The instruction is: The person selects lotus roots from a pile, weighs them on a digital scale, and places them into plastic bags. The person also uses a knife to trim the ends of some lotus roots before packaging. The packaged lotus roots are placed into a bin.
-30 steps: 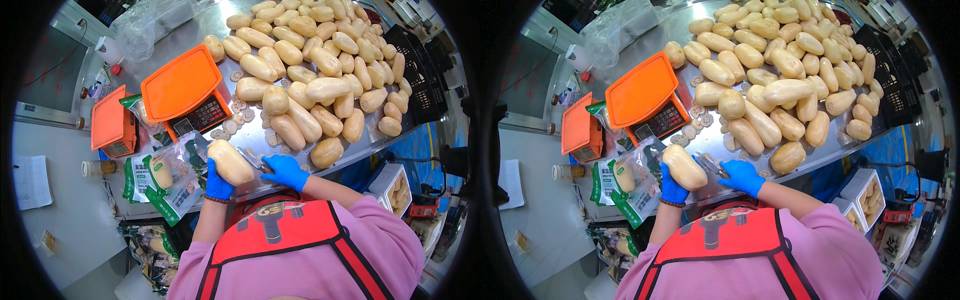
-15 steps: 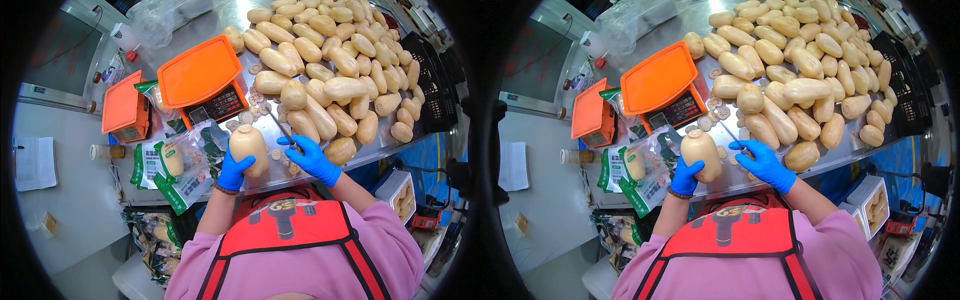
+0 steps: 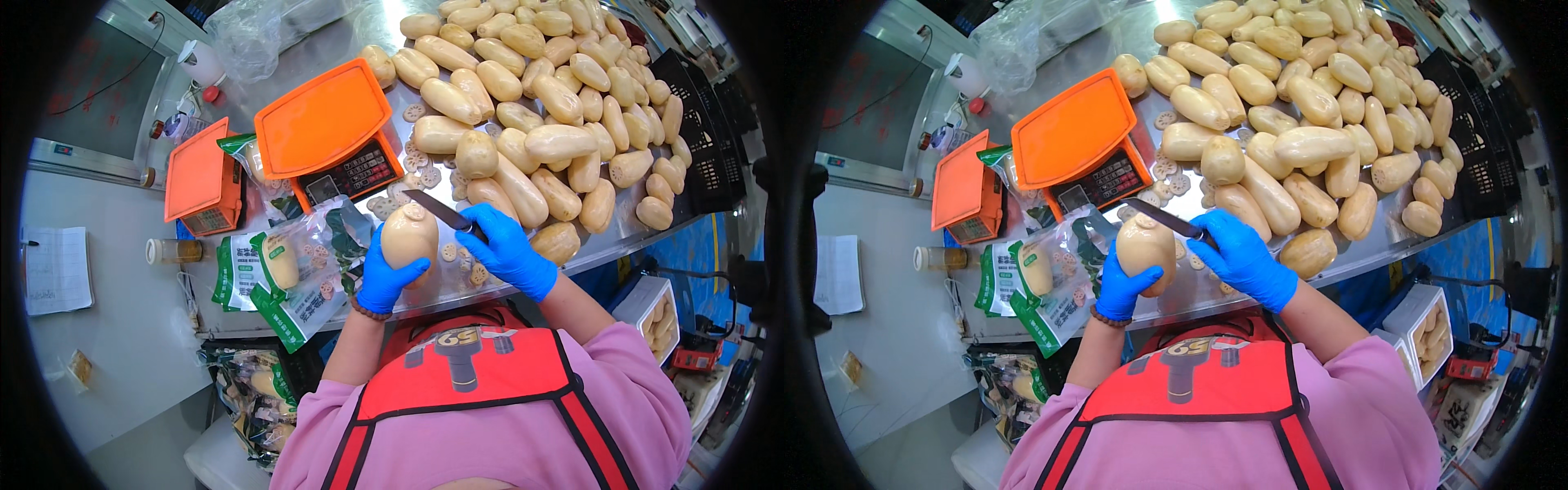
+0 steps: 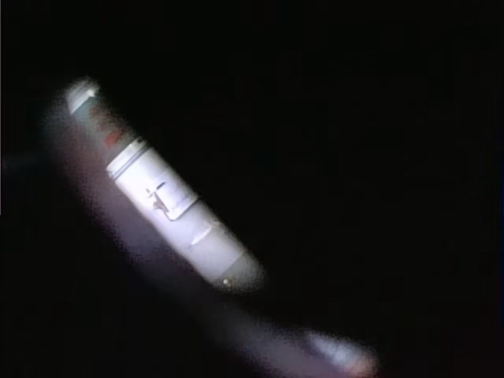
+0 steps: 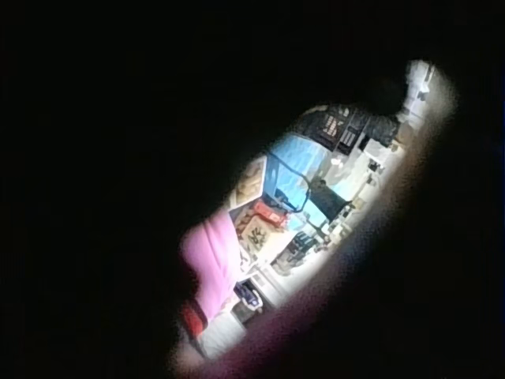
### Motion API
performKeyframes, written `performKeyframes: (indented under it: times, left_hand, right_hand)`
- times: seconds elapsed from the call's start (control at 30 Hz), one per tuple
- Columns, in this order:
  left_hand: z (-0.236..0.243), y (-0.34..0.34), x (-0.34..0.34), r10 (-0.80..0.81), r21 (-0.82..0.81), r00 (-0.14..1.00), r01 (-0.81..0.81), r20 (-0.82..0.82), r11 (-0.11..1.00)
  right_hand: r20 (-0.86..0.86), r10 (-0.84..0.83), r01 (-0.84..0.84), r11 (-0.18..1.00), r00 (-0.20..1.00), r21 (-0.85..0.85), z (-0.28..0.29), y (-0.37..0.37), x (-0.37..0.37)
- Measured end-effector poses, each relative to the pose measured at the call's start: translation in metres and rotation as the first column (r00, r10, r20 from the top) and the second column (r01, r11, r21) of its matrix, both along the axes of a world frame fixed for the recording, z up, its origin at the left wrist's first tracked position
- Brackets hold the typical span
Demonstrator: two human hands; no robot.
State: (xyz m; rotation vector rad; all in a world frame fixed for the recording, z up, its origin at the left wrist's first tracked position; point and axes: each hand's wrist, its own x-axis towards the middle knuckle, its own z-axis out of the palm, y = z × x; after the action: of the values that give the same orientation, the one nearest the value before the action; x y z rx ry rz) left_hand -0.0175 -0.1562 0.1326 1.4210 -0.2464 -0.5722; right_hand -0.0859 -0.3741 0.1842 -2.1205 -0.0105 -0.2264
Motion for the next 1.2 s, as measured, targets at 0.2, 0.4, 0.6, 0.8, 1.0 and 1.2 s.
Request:
performKeyframes:
  times: [0.2,0.4,0.6,0.8,1.0,1.2]
  left_hand:
    - [0.004,-0.003,-0.002,-0.003,0.079,0.998,-0.002,0.07,0.997]
    - [0.008,-0.005,-0.005,0.002,0.106,0.992,-0.016,0.128,0.994]
    - [0.016,0.009,-0.009,-0.073,0.138,0.976,0.044,0.207,0.989]
    - [0.058,0.004,0.025,0.146,-0.005,0.964,-0.149,0.223,0.989]
    - [0.063,-0.015,0.169,0.272,0.082,0.665,-0.45,0.696,0.889]
    - [0.044,-0.032,0.243,-0.366,0.612,0.516,-0.758,0.774,0.225]
  right_hand:
    - [0.059,0.09,-0.061,0.921,0.994,-0.385,-0.011,0.009,0.006]
    - [0.081,0.078,-0.027,0.863,0.994,-0.505,-0.014,0.017,0.008]
    - [-0.202,-0.094,0.0,0.906,0.975,-0.423,-0.07,-0.009,0.013]
    - [-0.17,-0.096,0.048,0.963,0.981,-0.264,-0.093,-0.029,-0.009]
    - [-0.283,-0.058,-0.048,0.934,0.957,-0.354,-0.113,0.009,-0.012]
    - [-0.066,-0.088,0.061,0.939,0.994,-0.338,-0.105,-0.004,-0.034]
